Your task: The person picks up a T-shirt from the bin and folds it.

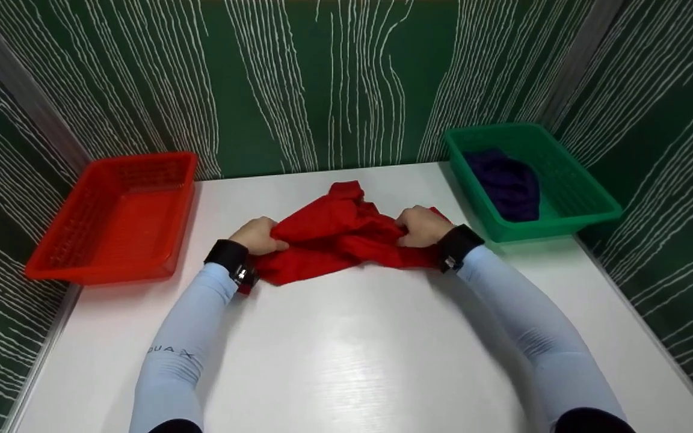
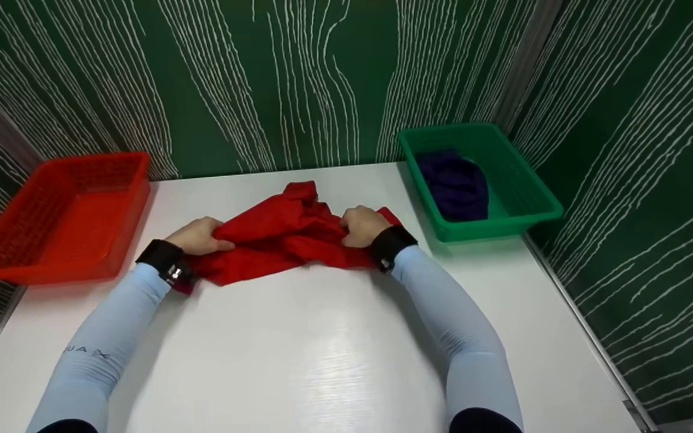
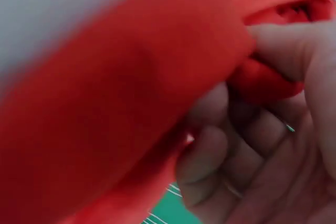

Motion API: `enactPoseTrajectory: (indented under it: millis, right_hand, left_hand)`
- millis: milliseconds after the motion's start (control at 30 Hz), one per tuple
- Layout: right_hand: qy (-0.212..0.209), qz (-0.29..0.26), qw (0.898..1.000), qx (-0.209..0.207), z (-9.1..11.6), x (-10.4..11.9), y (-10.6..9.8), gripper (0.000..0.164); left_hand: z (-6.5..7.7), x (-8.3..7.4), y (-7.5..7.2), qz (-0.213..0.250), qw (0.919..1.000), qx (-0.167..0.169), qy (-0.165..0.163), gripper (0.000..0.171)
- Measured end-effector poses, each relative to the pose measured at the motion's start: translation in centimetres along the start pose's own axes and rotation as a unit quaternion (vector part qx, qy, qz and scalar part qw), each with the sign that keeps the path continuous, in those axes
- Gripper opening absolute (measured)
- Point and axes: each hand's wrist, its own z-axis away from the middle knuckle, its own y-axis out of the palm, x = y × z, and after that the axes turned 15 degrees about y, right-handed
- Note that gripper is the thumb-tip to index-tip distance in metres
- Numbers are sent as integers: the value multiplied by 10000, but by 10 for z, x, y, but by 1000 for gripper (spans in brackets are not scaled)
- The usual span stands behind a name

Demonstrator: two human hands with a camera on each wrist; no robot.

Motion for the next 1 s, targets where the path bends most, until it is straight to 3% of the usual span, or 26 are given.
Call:
enactPoseTrajectory:
  millis: [100, 167, 233, 300, 400, 533, 633, 700, 900, 1000]
  right_hand:
    - [-75, -202, 9998, 24, 5, -14, -17, 7]
    - [92, -281, 9987, -420, 10, -21, -30, 11]
    - [398, -334, 9918, -1171, 15, -26, -40, 17]
    - [724, -471, 9755, -2024, 18, -26, -45, 22]
    - [858, -696, 9437, -3118, 19, -20, -46, 28]
    - [817, -862, 9179, -3786, 16, -10, -39, 25]
    - [917, -919, 9135, -3856, 14, -7, -32, 19]
    - [1002, -886, 9174, -3747, 12, -7, -28, 17]
    - [1427, -519, 9474, -2816, 16, -12, -21, 21]
    - [1591, -544, 9571, -2360, 17, -15, -17, 24]
  left_hand:
    - [13, 3, -18, 211, 9993, 204, 250, 32]
    - [21, 8, -32, 343, 9989, 219, 218, 33]
    - [27, 13, -45, 495, 9987, 78, 122, 36]
    - [32, 18, -54, 630, 9979, -157, -8, 38]
    - [33, 20, -59, 775, 9942, -737, -70, 40]
    - [28, 19, -54, 547, 9830, -1752, -17, 36]
    - [25, 18, -48, 237, 9697, -2431, -86, 29]
    - [23, 17, -45, 216, 9624, -2704, -111, 27]
    - [15, 6, -43, 661, 9529, -2944, 319, 25]
    - [12, -3, -45, 905, 9467, -3047, 522, 29]
